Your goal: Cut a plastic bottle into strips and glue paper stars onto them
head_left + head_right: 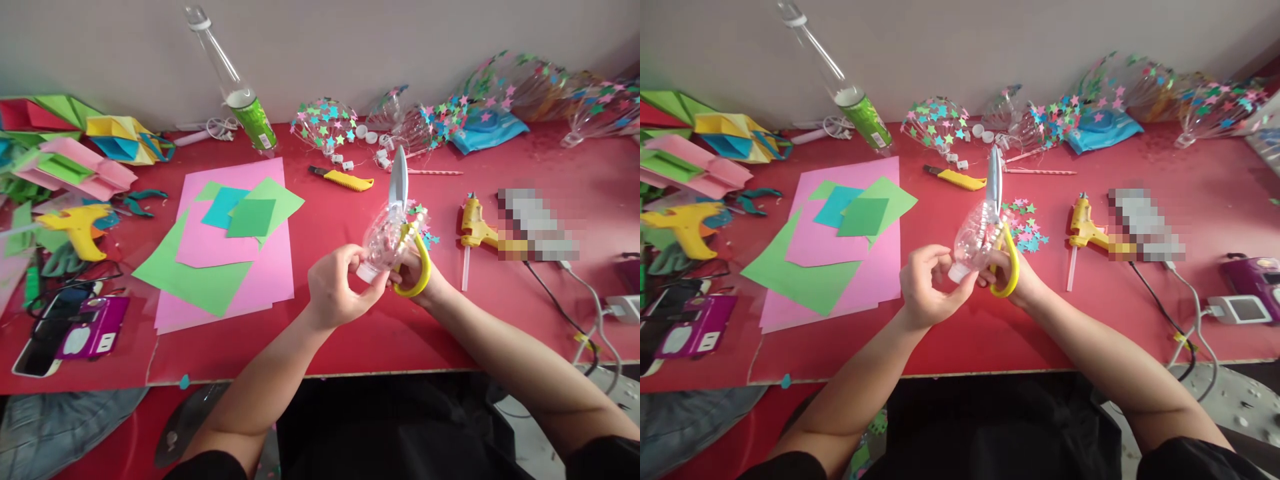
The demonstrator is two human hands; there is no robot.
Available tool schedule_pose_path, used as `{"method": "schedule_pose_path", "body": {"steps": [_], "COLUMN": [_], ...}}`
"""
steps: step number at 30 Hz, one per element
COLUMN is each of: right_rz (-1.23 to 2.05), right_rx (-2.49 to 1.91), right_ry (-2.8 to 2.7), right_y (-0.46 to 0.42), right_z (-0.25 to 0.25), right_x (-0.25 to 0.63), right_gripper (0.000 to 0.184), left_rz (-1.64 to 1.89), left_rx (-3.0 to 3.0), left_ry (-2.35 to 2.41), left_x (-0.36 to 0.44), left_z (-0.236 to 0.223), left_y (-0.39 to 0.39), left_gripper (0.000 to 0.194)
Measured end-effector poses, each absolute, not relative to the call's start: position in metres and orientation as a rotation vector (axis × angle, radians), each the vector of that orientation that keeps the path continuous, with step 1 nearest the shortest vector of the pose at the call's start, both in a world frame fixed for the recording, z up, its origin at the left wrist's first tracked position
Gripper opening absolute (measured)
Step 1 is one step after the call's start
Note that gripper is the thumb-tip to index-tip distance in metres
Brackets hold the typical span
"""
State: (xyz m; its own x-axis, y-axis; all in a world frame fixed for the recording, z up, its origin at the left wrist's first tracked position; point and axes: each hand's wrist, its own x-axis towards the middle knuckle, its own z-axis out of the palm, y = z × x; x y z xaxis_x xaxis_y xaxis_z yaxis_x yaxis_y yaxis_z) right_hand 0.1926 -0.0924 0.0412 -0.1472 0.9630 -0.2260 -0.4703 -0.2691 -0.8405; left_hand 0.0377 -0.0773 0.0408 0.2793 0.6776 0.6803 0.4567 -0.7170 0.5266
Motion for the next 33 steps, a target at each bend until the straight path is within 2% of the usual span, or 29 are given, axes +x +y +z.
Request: {"method": "schedule_pose_path", "body": {"steps": [3,10,20,26,30,33], "right_rz": [1.632,1.56,1.632,1.545,1.497,1.397], "right_rx": [-0.929,-0.966,-0.874,-0.855,-1.226,-1.599], "right_ry": [-0.744,-0.673,-0.661,-0.833,-0.94,-1.245], "right_y": [-0.089,-0.087,-0.087,-0.085,-0.085,-0.086], "right_z": [0.046,0.048,0.044,0.041,0.042,0.038], "right_x": [0.195,0.198,0.2,0.202,0.206,0.207], "right_gripper": [0.019,0.032,0.031,0.018,0.016,0.017], "left_rz": [1.434,1.439,1.472,1.223,1.439,1.569], "left_rx": [2.378,2.582,2.585,1.836,1.313,1.076], "left_ry": [0.959,0.774,0.741,0.827,0.871,0.837], "left_x": [0.038,0.033,0.035,0.034,0.025,0.02], "left_z": [0.042,0.044,0.045,0.036,0.036,0.04], "left_y": [-0.075,-0.068,-0.068,-0.059,-0.044,-0.034], "left_gripper": [0.044,0.049,0.048,0.025,0.023,0.026]}}
